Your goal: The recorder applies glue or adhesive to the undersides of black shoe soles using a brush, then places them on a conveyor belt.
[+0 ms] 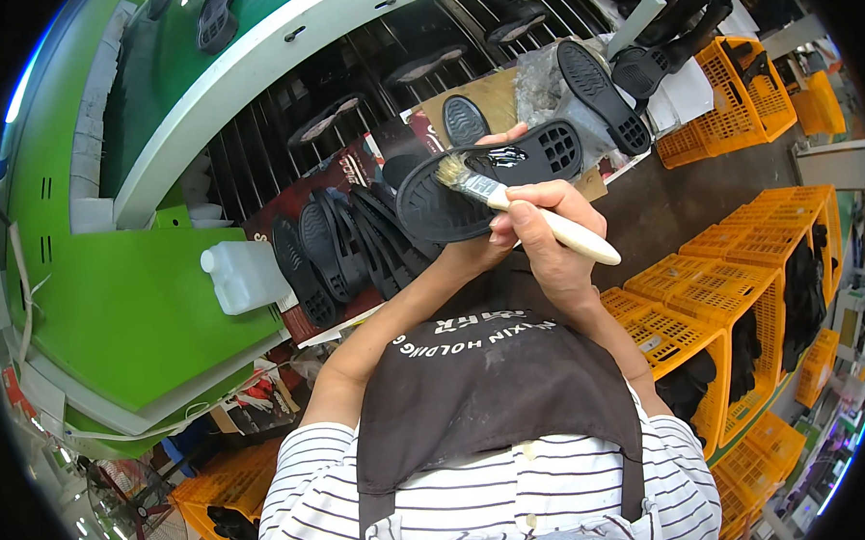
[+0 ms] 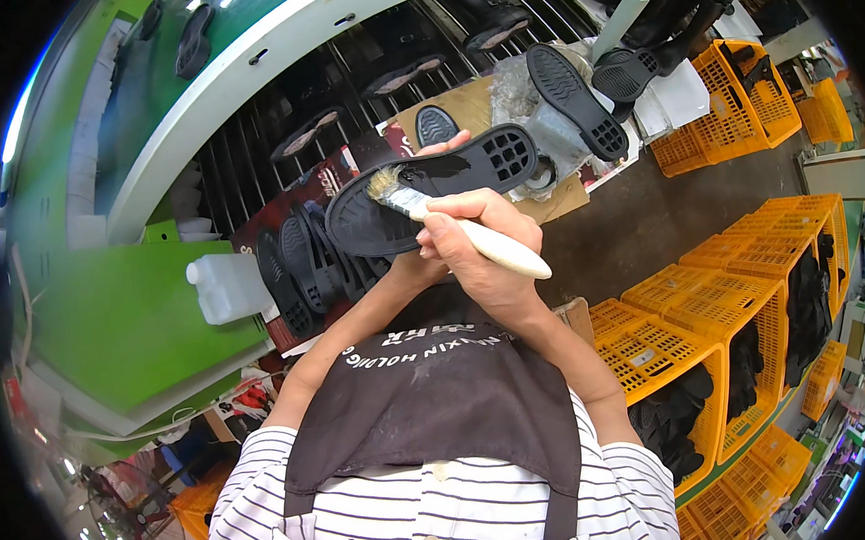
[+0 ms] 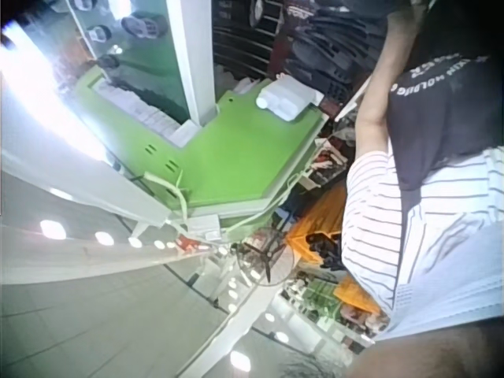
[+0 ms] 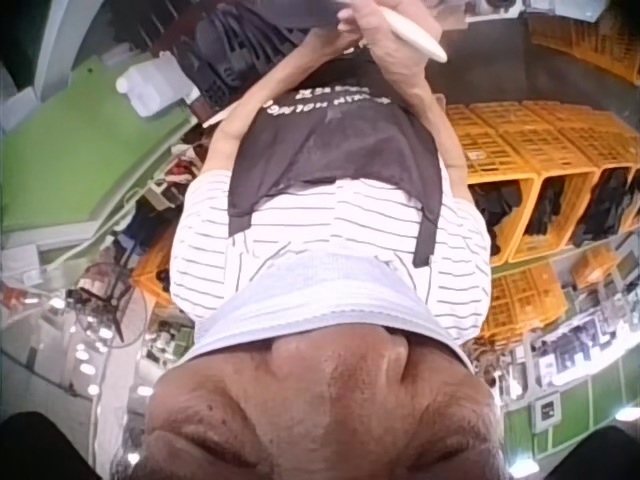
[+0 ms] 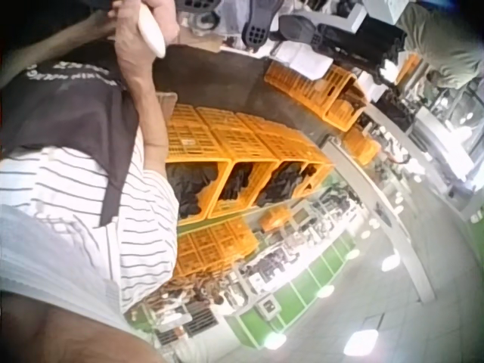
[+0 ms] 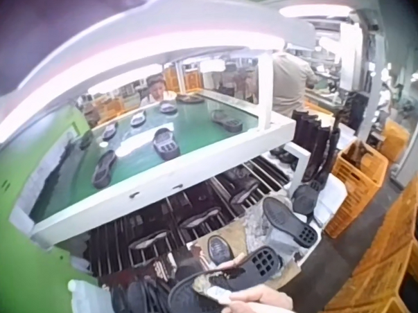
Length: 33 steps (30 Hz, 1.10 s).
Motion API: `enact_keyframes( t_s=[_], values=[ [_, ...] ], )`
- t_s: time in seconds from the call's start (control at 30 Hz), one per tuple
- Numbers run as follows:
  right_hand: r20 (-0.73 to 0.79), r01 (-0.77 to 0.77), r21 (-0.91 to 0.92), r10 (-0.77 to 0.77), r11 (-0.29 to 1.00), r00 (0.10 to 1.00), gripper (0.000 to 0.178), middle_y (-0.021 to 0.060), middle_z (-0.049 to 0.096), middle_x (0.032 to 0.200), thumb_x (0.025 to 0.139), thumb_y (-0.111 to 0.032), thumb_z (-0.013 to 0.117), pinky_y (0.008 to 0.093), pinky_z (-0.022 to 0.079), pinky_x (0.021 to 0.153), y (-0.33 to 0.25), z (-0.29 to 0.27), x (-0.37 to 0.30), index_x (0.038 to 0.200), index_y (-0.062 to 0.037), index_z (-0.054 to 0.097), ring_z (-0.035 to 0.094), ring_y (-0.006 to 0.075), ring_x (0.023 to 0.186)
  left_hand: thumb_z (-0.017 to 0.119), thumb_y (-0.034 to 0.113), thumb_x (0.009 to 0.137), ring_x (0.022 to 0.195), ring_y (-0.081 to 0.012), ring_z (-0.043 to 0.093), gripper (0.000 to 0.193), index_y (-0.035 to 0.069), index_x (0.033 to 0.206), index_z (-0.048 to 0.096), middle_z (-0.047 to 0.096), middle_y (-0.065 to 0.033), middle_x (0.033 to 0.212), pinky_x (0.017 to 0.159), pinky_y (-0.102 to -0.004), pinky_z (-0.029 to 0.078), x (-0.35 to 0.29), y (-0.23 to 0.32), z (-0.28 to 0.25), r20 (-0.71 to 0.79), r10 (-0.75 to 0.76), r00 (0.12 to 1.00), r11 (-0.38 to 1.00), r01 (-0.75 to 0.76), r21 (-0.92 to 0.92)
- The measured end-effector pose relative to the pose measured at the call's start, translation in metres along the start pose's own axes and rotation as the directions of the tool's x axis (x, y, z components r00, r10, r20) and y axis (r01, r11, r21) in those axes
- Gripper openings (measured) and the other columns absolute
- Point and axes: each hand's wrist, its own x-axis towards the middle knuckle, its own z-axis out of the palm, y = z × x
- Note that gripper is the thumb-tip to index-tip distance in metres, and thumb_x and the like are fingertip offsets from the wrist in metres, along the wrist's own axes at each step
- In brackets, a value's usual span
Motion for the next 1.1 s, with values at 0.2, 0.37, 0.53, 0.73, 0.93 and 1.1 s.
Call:
enact_keyframes(
  t_s=[0.2, 0.37, 0.53, 0.73, 0.93, 1.1],
  values=[
    [0.097, 0.009, -0.036, -0.005, 0.999, 0.995, 0.013, 0.0139, 0.067, 0.080, 0.092, -0.005, 0.060, 0.0248, 0.056, 0.062, -0.001, 0.001, 0.000, 0.099, 0.0059, 0.060, 0.066, 0.0141, 0.067, 0.073, 0.015, 0.081, 0.118, -0.0155, 0.050, 0.065, 0.001, 0.134, 0.037, 0.051, -0.0130, 0.126, 0.104, -0.0345, 0.039, 0.001, 0.008, -0.002, 0.148, -0.043, 0.988, 0.991, 0.023, 0.135],
    [0.099, -0.025, 0.003, 0.025, 1.000, 0.995, 0.011, 0.0105, 0.068, 0.081, 0.088, -0.001, 0.064, 0.0218, 0.056, 0.063, -0.001, -0.008, 0.011, 0.097, 0.0051, 0.063, 0.067, 0.0113, 0.070, 0.073, 0.021, 0.081, 0.122, -0.0203, 0.047, 0.063, 0.000, 0.131, 0.041, 0.050, -0.0150, 0.128, 0.106, -0.0348, 0.035, -0.009, 0.019, -0.021, 0.402, -0.484, 0.777, 0.854, 0.320, 0.410],
    [0.138, -0.125, -0.001, 0.124, 0.992, 0.983, 0.016, 0.0117, 0.067, 0.083, 0.091, -0.007, 0.062, 0.0237, 0.057, 0.063, 0.007, -0.034, 0.031, 0.101, 0.0054, 0.062, 0.067, 0.0129, 0.072, 0.071, 0.016, 0.084, 0.126, -0.0185, 0.042, 0.064, -0.002, 0.136, 0.039, 0.047, -0.0108, 0.133, 0.105, -0.0340, 0.034, -0.019, 0.028, -0.037, 0.465, -0.501, 0.730, 0.865, 0.433, 0.254],
    [0.164, -0.227, 0.023, 0.220, 0.974, 0.962, 0.018, 0.0114, 0.067, 0.083, 0.091, -0.009, 0.062, 0.0241, 0.056, 0.065, 0.021, -0.054, 0.050, 0.104, 0.0044, 0.062, 0.066, 0.0130, 0.071, 0.062, 0.036, 0.091, 0.123, -0.0183, 0.045, 0.071, -0.002, 0.142, 0.029, 0.048, -0.0111, 0.130, 0.104, -0.0346, 0.037, -0.019, 0.045, -0.050, 0.456, -0.572, 0.682, 0.763, 0.647, -0.012],
    [0.163, -0.259, 0.038, 0.250, 0.965, 0.954, 0.020, 0.0103, 0.069, 0.080, 0.090, -0.012, 0.065, 0.0221, 0.055, 0.061, 0.020, -0.052, 0.052, 0.102, 0.0034, 0.065, 0.066, 0.0112, 0.067, 0.034, 0.061, 0.095, 0.096, -0.0216, 0.062, 0.073, -0.004, 0.126, 0.046, 0.062, -0.0160, 0.106, 0.086, -0.0326, 0.049, -0.026, 0.055, -0.052, 0.267, -0.633, 0.727, 0.706, 0.683, -0.186],
    [0.216, -0.308, 0.067, 0.288, 0.949, 0.933, 0.020, 0.0105, 0.069, 0.081, 0.090, -0.013, 0.065, 0.0225, 0.055, 0.062, 0.016, -0.042, 0.045, 0.101, 0.0037, 0.065, 0.067, 0.0115, 0.068, 0.020, 0.061, 0.097, 0.075, -0.0211, 0.059, 0.075, -0.003, 0.120, 0.051, 0.061, -0.0142, 0.087, 0.070, -0.0305, 0.048, -0.027, 0.061, -0.051, 0.131, -0.701, 0.701, 0.643, 0.700, -0.310]
  ],
)
